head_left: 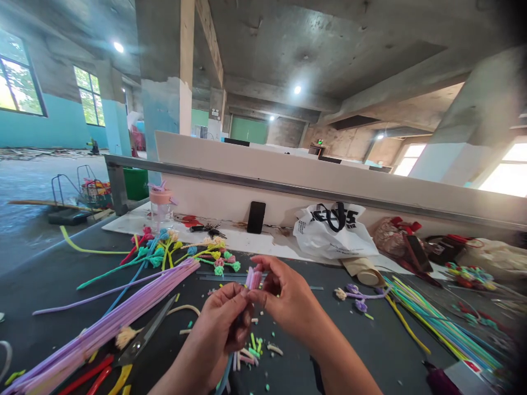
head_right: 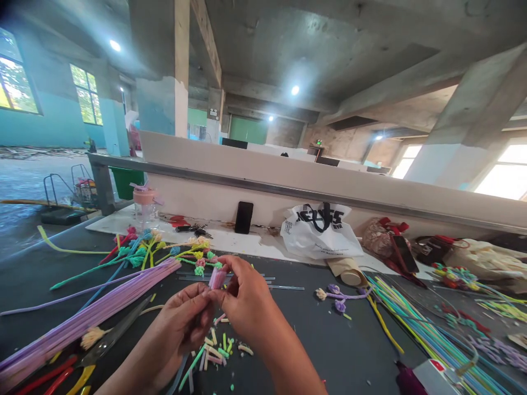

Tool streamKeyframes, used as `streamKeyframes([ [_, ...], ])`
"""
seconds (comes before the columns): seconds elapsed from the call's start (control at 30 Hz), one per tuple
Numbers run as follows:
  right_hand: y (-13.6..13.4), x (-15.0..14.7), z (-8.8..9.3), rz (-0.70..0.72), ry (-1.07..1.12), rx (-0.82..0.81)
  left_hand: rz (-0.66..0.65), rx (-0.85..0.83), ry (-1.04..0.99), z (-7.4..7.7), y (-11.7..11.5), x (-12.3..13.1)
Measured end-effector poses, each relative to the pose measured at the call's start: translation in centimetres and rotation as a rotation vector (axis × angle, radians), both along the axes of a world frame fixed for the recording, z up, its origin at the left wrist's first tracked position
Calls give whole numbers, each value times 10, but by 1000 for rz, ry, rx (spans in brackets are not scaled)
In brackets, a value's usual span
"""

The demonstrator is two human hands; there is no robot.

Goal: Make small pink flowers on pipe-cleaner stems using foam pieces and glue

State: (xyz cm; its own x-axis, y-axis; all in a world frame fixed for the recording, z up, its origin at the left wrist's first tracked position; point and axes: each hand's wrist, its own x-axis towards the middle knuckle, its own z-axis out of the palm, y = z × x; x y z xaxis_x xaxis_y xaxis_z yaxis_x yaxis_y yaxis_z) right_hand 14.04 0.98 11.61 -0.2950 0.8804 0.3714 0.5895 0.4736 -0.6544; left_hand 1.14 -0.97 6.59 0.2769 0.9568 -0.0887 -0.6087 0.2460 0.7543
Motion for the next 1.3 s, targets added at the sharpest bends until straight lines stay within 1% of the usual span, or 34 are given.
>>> streamKeyframes([
  [0.2, -2, -1, 4, -18, -11, 0, -18, 18, 20, 3, -1, -2],
  [0.33, -3, 1, 4, 20, -24, -2, -101, 6, -59, 2, 2, -7],
  [0.47, -4, 2, 3, 21, -69, 67, -161, -27, -138, -3, 5, -11],
  [0.57, -6, 3, 2, 31, -118, 150, -178, -29, -164, -7, 5, -11],
  [0.7, -9, 4, 1, 21, -191, 221, -199, -7, -179, -7, 5, -11],
  [0.87, -12, 4, 3, 11, -260, 188, -234, -29, -158, -4, 4, -11],
  [1.0, -12, 4, 2, 14, -283, 176, -265, -32, -176, -6, 4, -11],
  [1.1, -11, 5, 0, 23, -279, 182, -265, -45, -187, -8, 4, -12],
  [1.2, -9, 8, -1, 59, -211, 180, -267, -92, -241, -8, 6, -14],
  [1.3, -7, 11, 2, 60, -103, 130, -345, -165, -374, -9, 8, -18],
])
